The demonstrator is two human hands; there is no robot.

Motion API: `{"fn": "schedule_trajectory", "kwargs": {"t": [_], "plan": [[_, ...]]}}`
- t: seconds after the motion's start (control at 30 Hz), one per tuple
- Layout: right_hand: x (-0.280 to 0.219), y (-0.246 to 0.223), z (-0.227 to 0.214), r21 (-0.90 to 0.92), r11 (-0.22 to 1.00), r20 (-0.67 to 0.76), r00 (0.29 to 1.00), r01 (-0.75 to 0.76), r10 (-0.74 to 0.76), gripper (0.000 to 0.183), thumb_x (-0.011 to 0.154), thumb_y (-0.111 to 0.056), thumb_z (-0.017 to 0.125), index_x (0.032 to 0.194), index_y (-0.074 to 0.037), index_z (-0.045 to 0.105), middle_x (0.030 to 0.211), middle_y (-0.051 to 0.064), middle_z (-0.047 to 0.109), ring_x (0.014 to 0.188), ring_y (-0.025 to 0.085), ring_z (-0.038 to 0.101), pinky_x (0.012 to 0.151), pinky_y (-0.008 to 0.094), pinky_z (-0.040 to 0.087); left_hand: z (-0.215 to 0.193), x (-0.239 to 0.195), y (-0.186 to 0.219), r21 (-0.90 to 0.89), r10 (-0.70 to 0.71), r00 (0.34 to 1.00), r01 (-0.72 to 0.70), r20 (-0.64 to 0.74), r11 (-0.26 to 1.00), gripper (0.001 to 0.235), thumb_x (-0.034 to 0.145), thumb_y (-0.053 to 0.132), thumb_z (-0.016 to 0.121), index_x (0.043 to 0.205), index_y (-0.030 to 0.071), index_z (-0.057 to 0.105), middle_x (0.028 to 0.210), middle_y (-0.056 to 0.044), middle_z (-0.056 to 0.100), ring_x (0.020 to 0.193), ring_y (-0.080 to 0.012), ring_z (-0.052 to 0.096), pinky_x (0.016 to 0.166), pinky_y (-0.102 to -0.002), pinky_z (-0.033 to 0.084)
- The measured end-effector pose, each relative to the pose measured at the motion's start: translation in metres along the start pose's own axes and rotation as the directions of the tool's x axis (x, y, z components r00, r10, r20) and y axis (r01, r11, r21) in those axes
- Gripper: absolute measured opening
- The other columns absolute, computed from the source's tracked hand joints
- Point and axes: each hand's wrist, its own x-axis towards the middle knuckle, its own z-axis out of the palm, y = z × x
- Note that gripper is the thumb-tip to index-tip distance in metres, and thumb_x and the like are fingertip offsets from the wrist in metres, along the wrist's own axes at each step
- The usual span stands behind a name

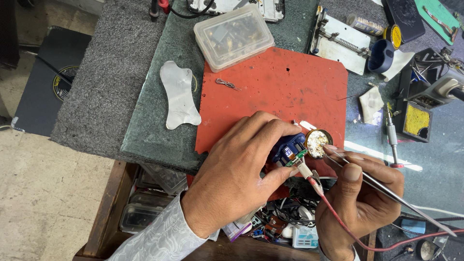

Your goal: The person repairs a small blue electronic device by connecting wires, using tweezers to adjust components, and applying solder with a soldering iron. They handle a USB cable, tweezers, and a soldering iron while working on the circuit board.

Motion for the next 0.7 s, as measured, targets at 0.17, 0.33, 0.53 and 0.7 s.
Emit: {"fn": "schedule_trajectory", "kwargs": {"t": [0.17,0.33,0.53,0.7], "plan": [[-0.002,0.001,-0.002,-0.006,1.0,-0.007,1.0,-0.001,0.001,0.026,0.116,-0.019,0.069,0.114,0.001,0.052,0.105,0.018,0.07,0.101,0.024,0.076,0.092,0.035,0.066,0.0,0.0,0.0,0.014,-0.012,1.0,0.012,0.006,1.0,0.048,0.085,0.023,0.081,0.126,0.008,0.06,0.112,-0.007,0.061,0.108,-0.0266,0.065,0.093,-0.042,0.052],[-0.003,0.008,-0.006,0.023,0.999,-0.023,0.999,0.023,-0.023,0.021,0.116,-0.013,0.068,0.114,0.002,0.054,0.108,0.018,0.069,0.101,0.024,0.076,0.094,0.036,0.066,0.001,0.0,0.0,0.042,0.033,0.999,-0.032,-0.016,0.999,0.049,0.085,0.023,0.081,0.126,0.008,0.06,0.114,-0.008,0.062,0.11,-0.0276,0.064,0.094,-0.042,0.052],[0.0,0.003,-0.011,-0.028,1.0,-0.047,0.999,-0.012,0.011,0.016,0.114,-0.012,0.066,0.113,0.0,0.056,0.098,0.014,0.067,0.08,0.016,0.07,0.072,0.025,0.058,0.001,0.002,0.0,0.048,0.051,0.998,-0.049,-0.029,0.998,0.049,0.085,0.022,0.082,0.125,0.007,0.06,0.116,-0.009,0.065,0.112,-0.0283,0.065,0.095,-0.041,0.052],[0.003,-0.002,-0.014,0.021,0.992,-0.155,0.98,-0.124,0.126,0.023,0.114,-0.016,0.062,0.1,0.001,0.054,0.081,0.013,0.059,0.056,0.012,0.05,0.051,0.023,0.04,0.001,0.004,0.003,0.051,0.017,1.0,-0.017,-0.004,0.999,0.049,0.083,0.021,0.082,0.124,0.007,0.061,0.113,-0.008,0.069,0.106,-0.0274,0.067,0.092,-0.041,0.052]]}}
